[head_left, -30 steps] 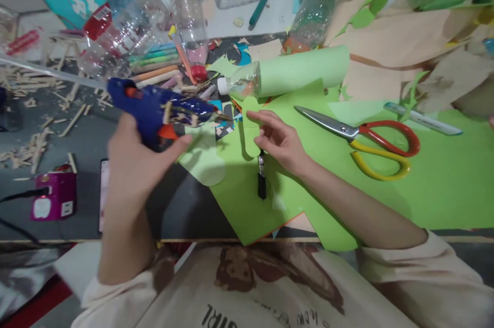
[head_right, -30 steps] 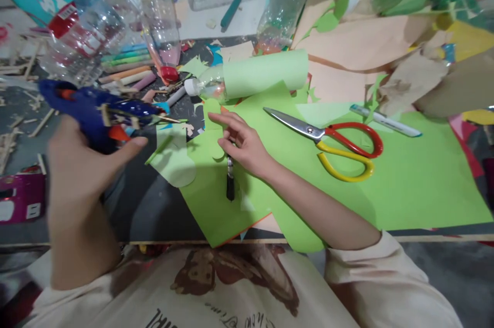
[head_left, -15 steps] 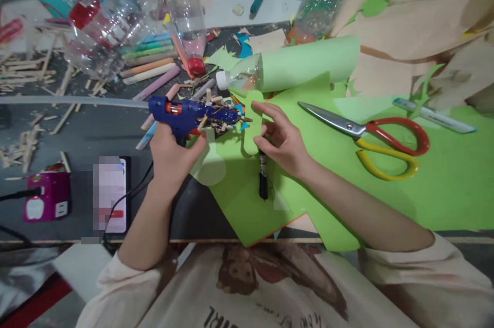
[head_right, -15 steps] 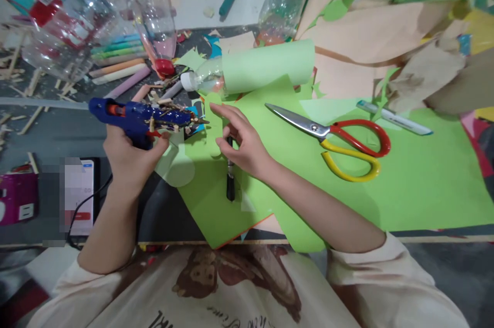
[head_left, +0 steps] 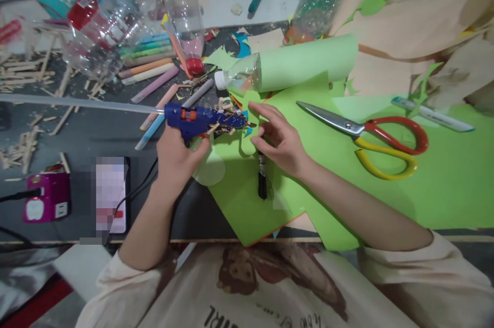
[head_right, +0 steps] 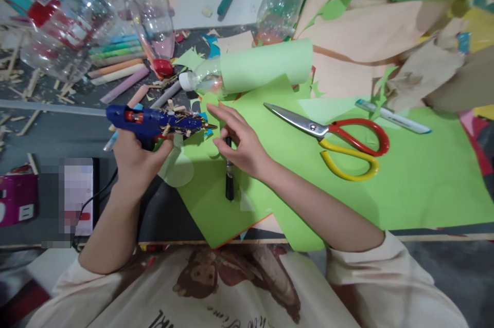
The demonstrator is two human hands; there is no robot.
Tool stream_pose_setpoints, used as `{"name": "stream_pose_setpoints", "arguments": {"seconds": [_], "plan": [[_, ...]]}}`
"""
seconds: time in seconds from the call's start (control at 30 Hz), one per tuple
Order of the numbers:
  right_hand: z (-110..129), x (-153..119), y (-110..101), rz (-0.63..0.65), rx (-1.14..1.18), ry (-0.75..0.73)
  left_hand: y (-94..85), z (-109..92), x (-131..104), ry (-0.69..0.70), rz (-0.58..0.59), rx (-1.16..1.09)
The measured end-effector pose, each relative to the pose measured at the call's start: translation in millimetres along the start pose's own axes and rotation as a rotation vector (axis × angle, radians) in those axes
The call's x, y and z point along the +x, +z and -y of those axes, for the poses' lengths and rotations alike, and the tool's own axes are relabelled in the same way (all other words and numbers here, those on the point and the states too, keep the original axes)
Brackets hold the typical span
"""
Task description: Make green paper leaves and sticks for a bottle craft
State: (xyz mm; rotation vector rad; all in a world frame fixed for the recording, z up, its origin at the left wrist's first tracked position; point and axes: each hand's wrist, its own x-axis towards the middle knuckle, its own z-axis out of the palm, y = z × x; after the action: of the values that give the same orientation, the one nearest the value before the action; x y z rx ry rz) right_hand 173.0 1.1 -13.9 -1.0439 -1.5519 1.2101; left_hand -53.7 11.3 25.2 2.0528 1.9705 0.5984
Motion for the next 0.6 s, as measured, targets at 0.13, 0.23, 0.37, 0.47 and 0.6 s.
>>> {"name": "stream_pose_setpoints", "arguments": {"seconds": [0.13,0.23,0.37,0.47,0.6], "plan": [[0.1,0.2,0.4,-0.002,0.000,-0.002,0.6,1.8,-0.6,0.010,0.013,0.015],[0.4,0.1,0.0,0.001,-0.002,0.004,-0.2,0.2,0.0,0.036,-0.004,0.025],[-0.3,-0.2,-0.5,0.005,0.000,-0.002,-1.4,-2.5,1.2,0.040,0.019,-0.006],[-0.9,-0.3,-0.2,0.003,0.003,0.001,-1.7,-3.3,1.3,0.028,0.043,-0.029],[-0.4,0.1,0.3,-0.002,-0.007,0.012,-0.9,-2.4,1.3,0.040,0.030,-0.013]]}}
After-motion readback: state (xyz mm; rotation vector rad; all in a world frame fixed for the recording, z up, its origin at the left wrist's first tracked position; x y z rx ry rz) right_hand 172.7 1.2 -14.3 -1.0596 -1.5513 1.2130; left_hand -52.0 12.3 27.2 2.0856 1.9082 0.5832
